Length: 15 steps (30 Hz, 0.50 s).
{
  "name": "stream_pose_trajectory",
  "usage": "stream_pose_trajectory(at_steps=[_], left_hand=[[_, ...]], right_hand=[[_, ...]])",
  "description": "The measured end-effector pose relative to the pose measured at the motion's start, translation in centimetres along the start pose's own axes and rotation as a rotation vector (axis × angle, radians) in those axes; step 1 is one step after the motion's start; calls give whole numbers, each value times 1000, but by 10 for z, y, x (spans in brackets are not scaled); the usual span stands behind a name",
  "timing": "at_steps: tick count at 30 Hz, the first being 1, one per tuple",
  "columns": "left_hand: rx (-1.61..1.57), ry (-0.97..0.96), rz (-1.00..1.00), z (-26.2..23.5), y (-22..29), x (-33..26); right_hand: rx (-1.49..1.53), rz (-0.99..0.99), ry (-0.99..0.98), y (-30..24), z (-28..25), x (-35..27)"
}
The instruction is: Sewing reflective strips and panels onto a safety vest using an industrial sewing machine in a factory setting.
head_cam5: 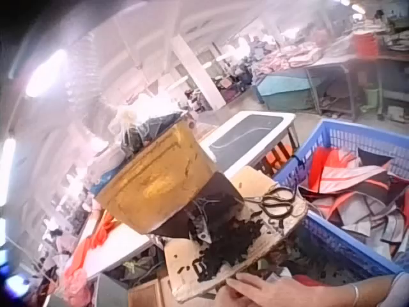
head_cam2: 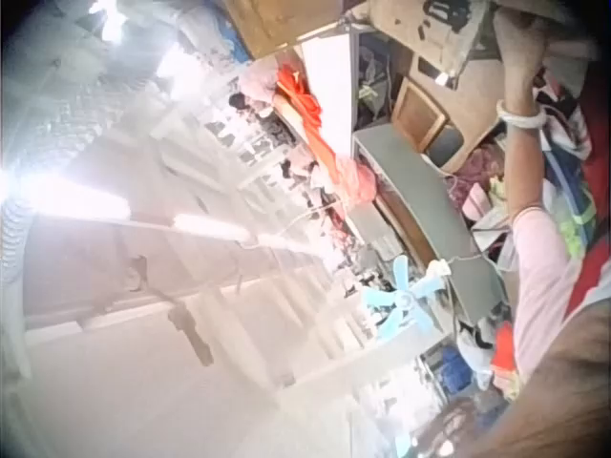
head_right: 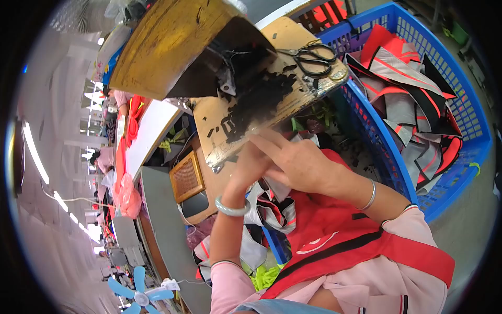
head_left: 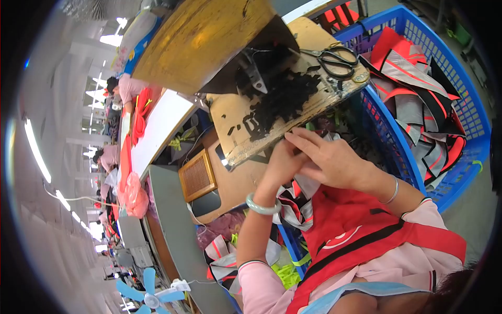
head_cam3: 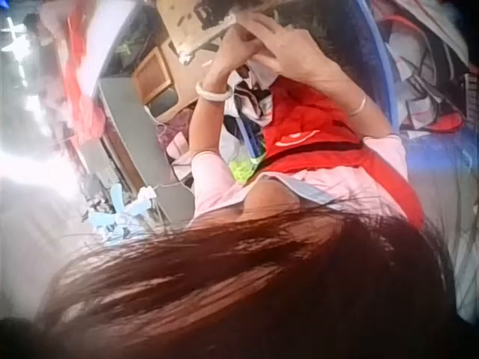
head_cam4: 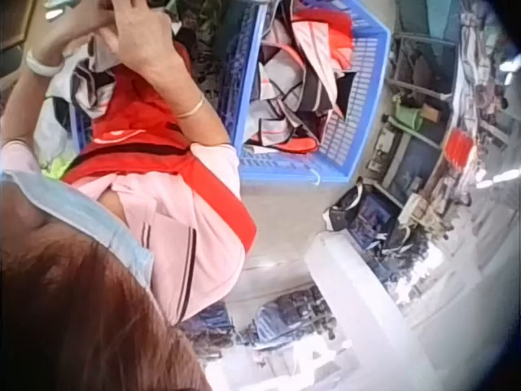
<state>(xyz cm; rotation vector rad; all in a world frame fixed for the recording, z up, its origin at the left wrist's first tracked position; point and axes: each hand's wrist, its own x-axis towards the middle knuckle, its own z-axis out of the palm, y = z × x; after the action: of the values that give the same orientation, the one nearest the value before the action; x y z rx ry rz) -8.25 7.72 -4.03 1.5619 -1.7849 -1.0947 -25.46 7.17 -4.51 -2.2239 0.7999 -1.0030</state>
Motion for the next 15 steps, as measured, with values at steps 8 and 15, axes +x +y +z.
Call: stream_pose_trajectory(at_steps=[8,15], left_hand=[[-85,34,173,21,-13,-47],[259,203,240,36,-48,-52]], right_hand=[[-16,146,-152,19,-2,-54],[461,292,-219,31,-45,-42]])
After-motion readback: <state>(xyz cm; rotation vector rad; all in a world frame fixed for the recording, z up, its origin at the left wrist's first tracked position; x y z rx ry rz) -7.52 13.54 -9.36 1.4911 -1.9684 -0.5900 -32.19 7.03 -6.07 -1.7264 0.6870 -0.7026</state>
